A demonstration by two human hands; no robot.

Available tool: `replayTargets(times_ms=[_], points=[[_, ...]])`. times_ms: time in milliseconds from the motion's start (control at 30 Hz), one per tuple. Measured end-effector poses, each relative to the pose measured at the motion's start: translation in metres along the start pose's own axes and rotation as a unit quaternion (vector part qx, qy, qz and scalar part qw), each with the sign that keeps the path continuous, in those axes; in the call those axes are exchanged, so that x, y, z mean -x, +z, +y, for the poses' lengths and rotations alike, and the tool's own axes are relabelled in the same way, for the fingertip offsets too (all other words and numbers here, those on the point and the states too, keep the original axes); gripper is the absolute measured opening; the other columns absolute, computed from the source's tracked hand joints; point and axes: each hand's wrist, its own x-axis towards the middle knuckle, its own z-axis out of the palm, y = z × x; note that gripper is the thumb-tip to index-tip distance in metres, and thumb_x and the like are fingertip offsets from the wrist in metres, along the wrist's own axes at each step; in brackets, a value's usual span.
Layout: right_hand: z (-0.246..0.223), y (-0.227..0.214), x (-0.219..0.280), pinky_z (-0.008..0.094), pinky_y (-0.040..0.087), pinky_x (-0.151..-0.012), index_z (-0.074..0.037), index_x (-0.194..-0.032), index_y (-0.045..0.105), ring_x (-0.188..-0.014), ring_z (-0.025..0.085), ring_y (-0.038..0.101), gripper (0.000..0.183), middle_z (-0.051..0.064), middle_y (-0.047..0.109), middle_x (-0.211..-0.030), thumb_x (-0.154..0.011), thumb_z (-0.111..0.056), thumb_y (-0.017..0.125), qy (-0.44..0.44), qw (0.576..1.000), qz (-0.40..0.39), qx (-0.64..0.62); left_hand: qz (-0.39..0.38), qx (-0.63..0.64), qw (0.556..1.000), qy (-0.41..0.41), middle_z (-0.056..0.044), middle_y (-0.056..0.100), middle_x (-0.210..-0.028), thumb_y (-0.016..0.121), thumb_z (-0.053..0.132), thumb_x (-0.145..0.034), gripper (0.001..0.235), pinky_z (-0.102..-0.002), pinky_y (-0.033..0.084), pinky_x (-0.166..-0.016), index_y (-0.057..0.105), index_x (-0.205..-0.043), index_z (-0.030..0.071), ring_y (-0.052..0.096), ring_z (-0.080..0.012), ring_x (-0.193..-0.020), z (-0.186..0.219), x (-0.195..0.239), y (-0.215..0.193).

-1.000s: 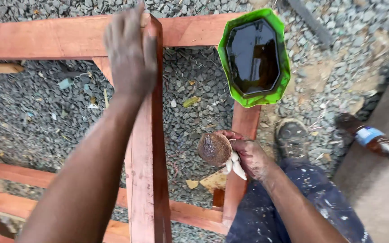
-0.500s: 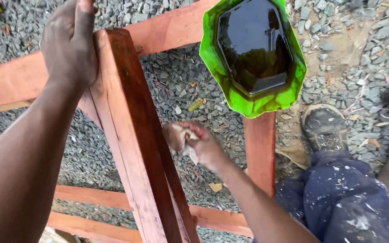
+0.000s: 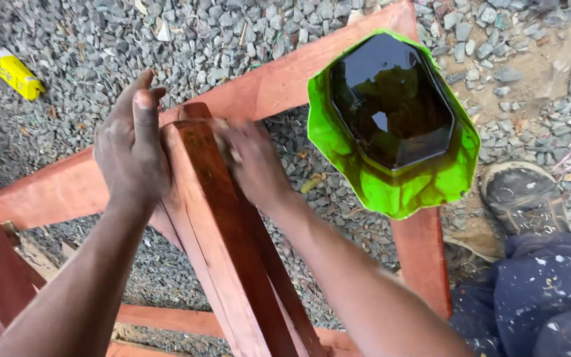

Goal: The person applies a dark liquid stain to a wooden frame using a cloth, dipping the cloth into a green container to reload the liquid. They wipe the stain onto the wood's surface and edges, then briefly measure a nearby sofa with a tape measure before returning to stain the frame.

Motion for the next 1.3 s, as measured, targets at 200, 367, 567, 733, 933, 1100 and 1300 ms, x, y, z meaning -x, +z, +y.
replayTargets(times_ms=[200,367,567,733,933,1100,1300], points=[[0.01,-0.012,0.049,0.048,0.028,-0.128,0.003,-0.15,0.043,-0.147,0.038,0.041,0.072,0.022,0.046,-0.157,-0.081,0.021,0.052,-0.044,0.993,-0.046,0.098,0.001,0.037,0.999,-0.014,-0.013,0.073,-0.13,0.019,0.061,-0.109,0.078,-0.045,0.051,-0.086,0.052,-0.149,0.003,0.067,-0.0285,-0.121,0.008,0.004,-0.006],[0.038,-0.031,0.256,0.029,0.062,-0.08,-0.024,-0.142,0.062,-0.098,0.02,0.065,0.092,0.004,0.051,-0.133,-0.063,0.024,0.068,0.196,0.948,-0.249,0.002,-0.006,0.02,0.999,-0.039,-0.012,0.073,-0.128,0.014,0.063,-0.106,0.083,-0.044,0.051,-0.081,0.051,-0.151,0.004,0.068,-0.0288,-0.116,0.005,-0.001,-0.004],[0.008,-0.007,0.085,0.039,0.052,-0.092,-0.024,-0.159,0.034,-0.116,0.03,0.056,0.101,0.013,0.063,-0.129,-0.074,0.021,0.064,0.02,0.998,-0.046,0.043,-0.002,0.014,0.999,-0.038,-0.014,0.073,-0.128,0.012,0.064,-0.106,0.084,-0.047,0.047,-0.088,0.051,-0.15,0.004,0.068,-0.0308,-0.116,0.004,-0.002,-0.003],[-0.001,0.005,-0.09,0.042,0.057,-0.085,-0.017,-0.121,0.072,-0.101,0.037,0.063,0.048,0.007,0.065,-0.107,-0.075,-0.001,0.071,0.007,0.995,-0.016,0.098,-0.026,0.036,0.998,-0.034,-0.011,0.067,-0.134,0.025,0.054,-0.11,0.067,-0.048,0.041,-0.104,0.047,-0.154,0.008,0.06,-0.0332,-0.126,-0.011,-0.001,-0.003],[-0.006,-0.027,-0.01,0.038,0.051,-0.075,-0.004,-0.092,0.07,-0.081,0.027,0.064,0.01,0.007,0.064,-0.079,-0.086,-0.01,0.065,0.142,0.989,-0.029,-0.033,-0.022,0.031,0.999,-0.031,-0.008,0.069,-0.13,0.027,0.053,-0.11,0.065,-0.047,0.042,-0.102,0.05,-0.153,0.01,0.061,-0.0307,-0.125,-0.01,-0.002,-0.004],[0.055,-0.015,0.152,0.041,0.061,-0.069,0.006,-0.105,0.073,-0.064,0.026,0.07,0.026,0.014,0.07,-0.077,-0.09,0.013,0.053,0.358,0.88,-0.12,-0.287,-0.029,0.043,0.998,-0.03,-0.011,0.07,-0.127,0.027,0.049,-0.11,0.064,-0.049,0.042,-0.101,0.048,-0.153,0.007,0.062,-0.0348,-0.122,-0.003,-0.003,-0.007],[-0.024,-0.023,0.07,0.039,0.058,-0.087,-0.007,-0.122,0.077,-0.093,0.025,0.066,0.04,0.014,0.064,-0.104,-0.089,0.012,0.063,0.365,0.868,0.051,-0.332,-0.016,0.051,0.998,-0.042,-0.01,0.069,-0.127,0.029,0.049,-0.11,0.063,-0.049,0.041,-0.103,0.047,-0.153,0.007,0.062,-0.0354,-0.123,-0.006,-0.002,-0.006]])
